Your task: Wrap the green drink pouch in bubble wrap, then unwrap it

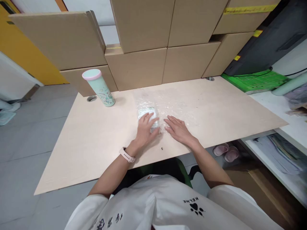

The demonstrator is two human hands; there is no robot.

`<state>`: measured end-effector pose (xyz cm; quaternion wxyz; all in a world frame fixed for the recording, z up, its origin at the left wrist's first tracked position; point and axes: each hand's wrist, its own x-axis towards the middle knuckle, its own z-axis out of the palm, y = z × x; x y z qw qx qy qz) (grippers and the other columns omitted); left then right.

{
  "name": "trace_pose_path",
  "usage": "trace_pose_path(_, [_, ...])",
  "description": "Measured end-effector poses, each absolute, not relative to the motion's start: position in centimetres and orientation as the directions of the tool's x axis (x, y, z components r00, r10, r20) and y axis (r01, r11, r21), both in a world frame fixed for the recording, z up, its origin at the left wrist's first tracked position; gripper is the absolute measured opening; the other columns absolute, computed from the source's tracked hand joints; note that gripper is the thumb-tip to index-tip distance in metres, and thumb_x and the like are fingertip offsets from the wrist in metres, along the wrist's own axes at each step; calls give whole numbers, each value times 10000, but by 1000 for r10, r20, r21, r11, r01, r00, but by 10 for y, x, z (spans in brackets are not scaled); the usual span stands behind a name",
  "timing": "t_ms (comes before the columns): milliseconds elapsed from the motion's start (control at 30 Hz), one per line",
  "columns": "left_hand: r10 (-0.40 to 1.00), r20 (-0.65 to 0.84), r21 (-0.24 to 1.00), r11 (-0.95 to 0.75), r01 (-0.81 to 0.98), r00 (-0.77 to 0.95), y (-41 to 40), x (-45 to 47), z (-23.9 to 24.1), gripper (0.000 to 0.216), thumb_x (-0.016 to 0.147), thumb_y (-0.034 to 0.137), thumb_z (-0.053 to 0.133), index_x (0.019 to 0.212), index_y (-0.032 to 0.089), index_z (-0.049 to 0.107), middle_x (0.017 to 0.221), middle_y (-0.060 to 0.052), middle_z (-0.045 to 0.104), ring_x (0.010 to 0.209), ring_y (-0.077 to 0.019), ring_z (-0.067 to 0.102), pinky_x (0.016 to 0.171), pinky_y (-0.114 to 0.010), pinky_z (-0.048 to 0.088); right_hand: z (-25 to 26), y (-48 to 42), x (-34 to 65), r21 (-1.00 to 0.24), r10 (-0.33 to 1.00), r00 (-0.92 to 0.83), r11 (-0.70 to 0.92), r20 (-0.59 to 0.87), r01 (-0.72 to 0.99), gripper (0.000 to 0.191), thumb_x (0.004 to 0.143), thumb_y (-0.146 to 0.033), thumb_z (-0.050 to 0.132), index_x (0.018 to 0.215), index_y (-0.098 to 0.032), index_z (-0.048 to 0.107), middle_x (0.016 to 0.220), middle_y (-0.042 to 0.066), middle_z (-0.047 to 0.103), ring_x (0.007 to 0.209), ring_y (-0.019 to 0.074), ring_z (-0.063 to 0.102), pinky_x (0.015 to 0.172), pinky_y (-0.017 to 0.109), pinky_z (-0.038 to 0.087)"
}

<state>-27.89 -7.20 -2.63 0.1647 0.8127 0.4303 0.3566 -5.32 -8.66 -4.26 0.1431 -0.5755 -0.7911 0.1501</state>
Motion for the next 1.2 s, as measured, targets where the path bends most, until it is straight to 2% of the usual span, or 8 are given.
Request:
trace_pose_path(100, [704, 267, 411, -701, 583, 658, -84, -267, -30, 455, 857, 420, 692, 1285, 274, 635, 1585, -114, 401, 1514, -382, 235, 1221, -653, 90, -43, -105, -46, -321, 966, -225, 255, 129, 912, 479, 1040, -397, 350, 1432, -202, 544, 1569, 132, 453, 1467, 311, 394, 1104, 540, 374])
trace_pose_path(233, [726, 192, 335, -681, 651, 661, -89, -263, -35, 339, 890, 418, 667, 1180, 241, 661, 1610, -145, 343, 1517, -426, 215, 1182, -700, 170, -50, -127, -40, -311, 963, -118, 192, 240, 931, 400, 1037, -329, 367, 1308, -202, 633, 1474, 117, 569, 1379, 295, 510, 1035, 492, 435])
trace_pose_path(467, [865, 443, 443, -438, 782, 234, -81, -270, -27, 167, 921, 151, 516, 1068, 200, 579, 1365, -160, 562, 1210, -293, 579, 918, -439, 532, -55, -133, -44, -349, 934, -47, 179, 355, 920, 315, 1011, -272, 407, 1184, -195, 658, 1360, 132, 653, 1306, 279, 578, 1000, 451, 436])
trace_pose_path(700, [748, 621, 555, -211, 805, -233, -64, -296, -6, 535, 714, 42, 516, 1233, 169, 539, 1488, -165, 470, 1384, -334, 403, 1150, -507, 307, -56, -132, -16, -343, 930, 47, 87, 364, 935, 259, 968, -224, 430, 1085, -211, 661, 1292, 113, 686, 1231, 273, 622, 928, 420, 455])
trace_pose_path(933, [895, 434, 566, -181, 805, -105, -60, -294, -16, 423, 802, 186, 559, 1223, 168, 592, 1434, -157, 530, 1335, -333, 444, 1111, -489, 373, -49, -120, 46, -212, 916, 238, -175, 323, 961, 256, 873, -156, 459, 985, -185, 687, 1063, 126, 740, 985, 298, 667, 862, 444, 442])
trace_pose_path(1033, [953, 288, 586, -99, 804, -93, -60, -294, -17, 450, 804, 190, 564, 1253, 163, 581, 1399, -159, 556, 1310, -338, 480, 1061, -471, 424, -40, -112, 47, -154, 871, 297, -256, 390, 954, 287, 877, -172, 448, 1001, -130, 703, 1046, 196, 719, 1041, 354, 622, 892, 494, 421])
trace_pose_path(1133, [992, 86, 625, 18, 780, -91, -57, -297, -17, 479, 833, 199, 542, 1312, 179, 542, 1183, -123, 673, 1110, -303, 623, 935, -420, 489, -30, -102, 16, -316, 879, 286, -167, 382, 934, 339, 918, -248, 450, 1134, -125, 680, 1111, 203, 707, 1059, 341, 615, 879, 463, 450])
trace_pose_path(1200, [997, 8, 628, 57, 776, -80, -54, -300, -17, 481, 845, 174, 517, 1325, 195, 533, 1008, -82, 712, 980, -272, 669, 860, -378, 497, -26, -95, -15, -519, 950, 203, -52, 238, 853, 329, 912, -282, 488, 1162, -166, 667, 1012, 131, 738, 926, 272, 659, 821, 388, 482])
